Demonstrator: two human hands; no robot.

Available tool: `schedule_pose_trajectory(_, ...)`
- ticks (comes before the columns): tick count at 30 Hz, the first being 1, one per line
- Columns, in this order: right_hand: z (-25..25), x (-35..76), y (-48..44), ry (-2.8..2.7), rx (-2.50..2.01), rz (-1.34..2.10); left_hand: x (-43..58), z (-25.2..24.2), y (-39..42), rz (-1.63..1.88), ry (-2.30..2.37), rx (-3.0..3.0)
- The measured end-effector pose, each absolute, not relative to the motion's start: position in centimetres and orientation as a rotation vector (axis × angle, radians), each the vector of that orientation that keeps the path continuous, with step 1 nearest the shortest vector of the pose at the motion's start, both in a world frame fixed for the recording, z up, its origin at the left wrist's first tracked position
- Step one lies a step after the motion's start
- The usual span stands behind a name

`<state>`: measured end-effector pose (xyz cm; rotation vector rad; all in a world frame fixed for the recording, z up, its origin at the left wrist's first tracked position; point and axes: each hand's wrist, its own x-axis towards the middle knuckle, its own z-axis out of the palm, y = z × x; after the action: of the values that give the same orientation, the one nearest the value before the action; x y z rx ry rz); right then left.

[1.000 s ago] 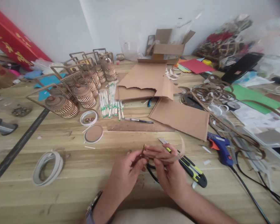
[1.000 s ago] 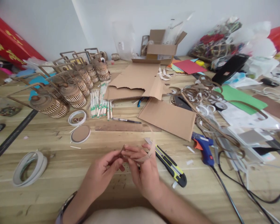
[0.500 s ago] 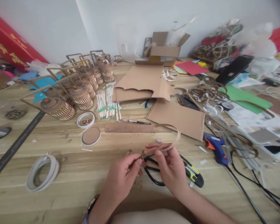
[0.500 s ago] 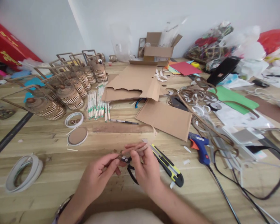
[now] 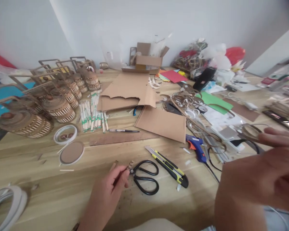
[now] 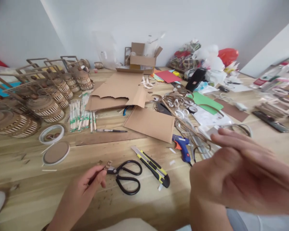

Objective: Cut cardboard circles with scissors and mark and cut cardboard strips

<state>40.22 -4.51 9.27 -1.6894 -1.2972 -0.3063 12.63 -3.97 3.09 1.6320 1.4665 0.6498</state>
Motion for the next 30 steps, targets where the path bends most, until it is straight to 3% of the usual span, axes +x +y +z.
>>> schedule_pose_trajectory(4, 10.0, 43.6, -2.9, -0.921, -1.785, -0.727, 12.7, 2.9, -4.1, 0.666, 1.513, 1.696)
schedule_pose_trajectory(7, 9.0, 46.6, -1.6, -1.000, -2.344, -0.565, 12.6, 2.8, -4.1, 0.655, 1.501, 1.737)
schedule_pose_trajectory(10, 6.8, 47.9, -1.0, -1.149, -2.534, -0.349, 12.5, 2.6, -4.0, 0.630, 1.482, 1.801)
schedule_pose_trajectory(16, 4.2, 46.9, -1.2, -1.438, -2.778, -0.252, 12.5, 1.5, -4.0, 0.581, 1.459, 1.940)
schedule_pose_trajectory(24, 3.0, 51.6, 2.3, -1.390, -2.818, -0.266, 12.5, 0.9, -4.1, 0.505, 1.433, 2.042)
schedule_pose_trajectory(30, 3.4, 52.3, 0.9, -1.440, -2.557, -0.395, 12.2, 1.2, -4.0, 0.464, 1.471, 2.109)
